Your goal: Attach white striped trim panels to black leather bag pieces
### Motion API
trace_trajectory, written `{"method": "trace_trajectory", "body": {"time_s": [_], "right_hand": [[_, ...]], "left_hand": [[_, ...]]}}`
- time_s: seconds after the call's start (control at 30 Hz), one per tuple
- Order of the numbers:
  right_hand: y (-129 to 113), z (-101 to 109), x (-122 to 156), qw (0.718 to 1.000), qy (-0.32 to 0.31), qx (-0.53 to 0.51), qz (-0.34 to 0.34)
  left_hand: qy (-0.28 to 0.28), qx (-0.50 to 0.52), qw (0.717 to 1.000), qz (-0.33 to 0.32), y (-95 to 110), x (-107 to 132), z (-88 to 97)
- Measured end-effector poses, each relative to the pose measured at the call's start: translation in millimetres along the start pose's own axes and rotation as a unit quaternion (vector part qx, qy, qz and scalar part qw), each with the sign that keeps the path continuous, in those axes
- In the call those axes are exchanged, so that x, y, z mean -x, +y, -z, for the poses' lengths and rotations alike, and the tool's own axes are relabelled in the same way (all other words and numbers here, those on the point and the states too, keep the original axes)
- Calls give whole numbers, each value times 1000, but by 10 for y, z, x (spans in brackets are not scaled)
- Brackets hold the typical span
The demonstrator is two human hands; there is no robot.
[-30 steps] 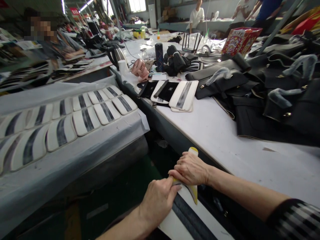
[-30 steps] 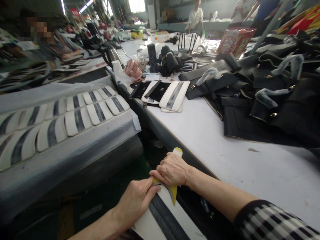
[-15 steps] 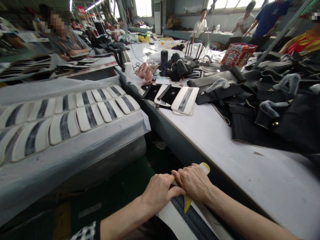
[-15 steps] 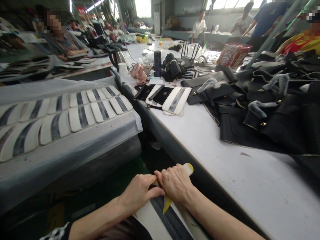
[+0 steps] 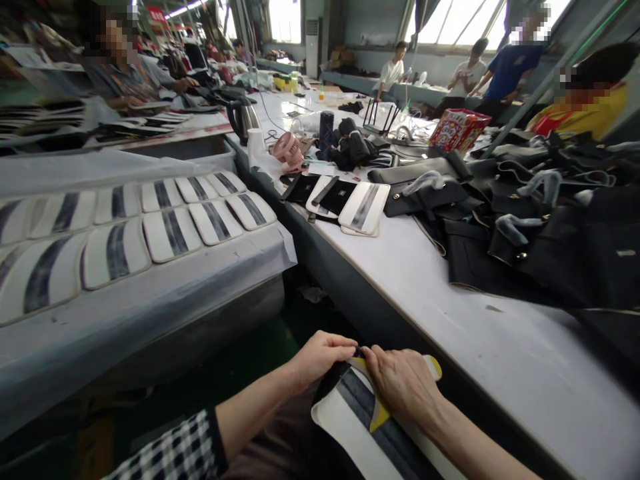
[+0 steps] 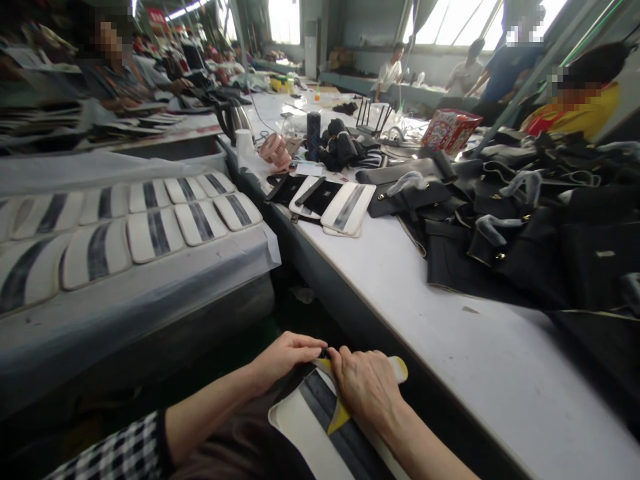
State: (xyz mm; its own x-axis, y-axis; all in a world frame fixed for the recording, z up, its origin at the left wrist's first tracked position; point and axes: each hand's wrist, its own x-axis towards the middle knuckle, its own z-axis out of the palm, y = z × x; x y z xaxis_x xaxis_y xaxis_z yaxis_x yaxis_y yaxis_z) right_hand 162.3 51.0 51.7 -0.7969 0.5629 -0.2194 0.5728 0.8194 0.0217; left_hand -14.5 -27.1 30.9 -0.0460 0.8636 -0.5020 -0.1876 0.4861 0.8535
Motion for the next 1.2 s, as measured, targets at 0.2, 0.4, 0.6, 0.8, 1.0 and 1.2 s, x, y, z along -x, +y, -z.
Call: {"method": "trace_trajectory", "body": {"time_s": [0.2, 0.4, 0.6, 0.8, 1.0, 1.2], "right_hand": [[-7, 14, 5, 999, 23, -35, -10], [231, -104, 75, 975, -4, -197, -106], [316, -137, -7, 954, 10, -215, -211], [60, -61, -220, 988, 20, -87, -123], [-17, -55, -256, 997, 21, -38, -69], [-57, -22, -284, 995, 11, -61, -82]], "left_hand": [[-9, -31, 999, 5, 120, -117, -31], [-44, -29, 999, -6, 93, -108, -9], [-77, 61, 995, -6, -37, -73, -14], [-96, 95, 991, 22, -20, -114, 2], [-49, 103, 993, -18, -29, -147, -93], [-64, 107, 992, -29, -60, -185, -95]]}}
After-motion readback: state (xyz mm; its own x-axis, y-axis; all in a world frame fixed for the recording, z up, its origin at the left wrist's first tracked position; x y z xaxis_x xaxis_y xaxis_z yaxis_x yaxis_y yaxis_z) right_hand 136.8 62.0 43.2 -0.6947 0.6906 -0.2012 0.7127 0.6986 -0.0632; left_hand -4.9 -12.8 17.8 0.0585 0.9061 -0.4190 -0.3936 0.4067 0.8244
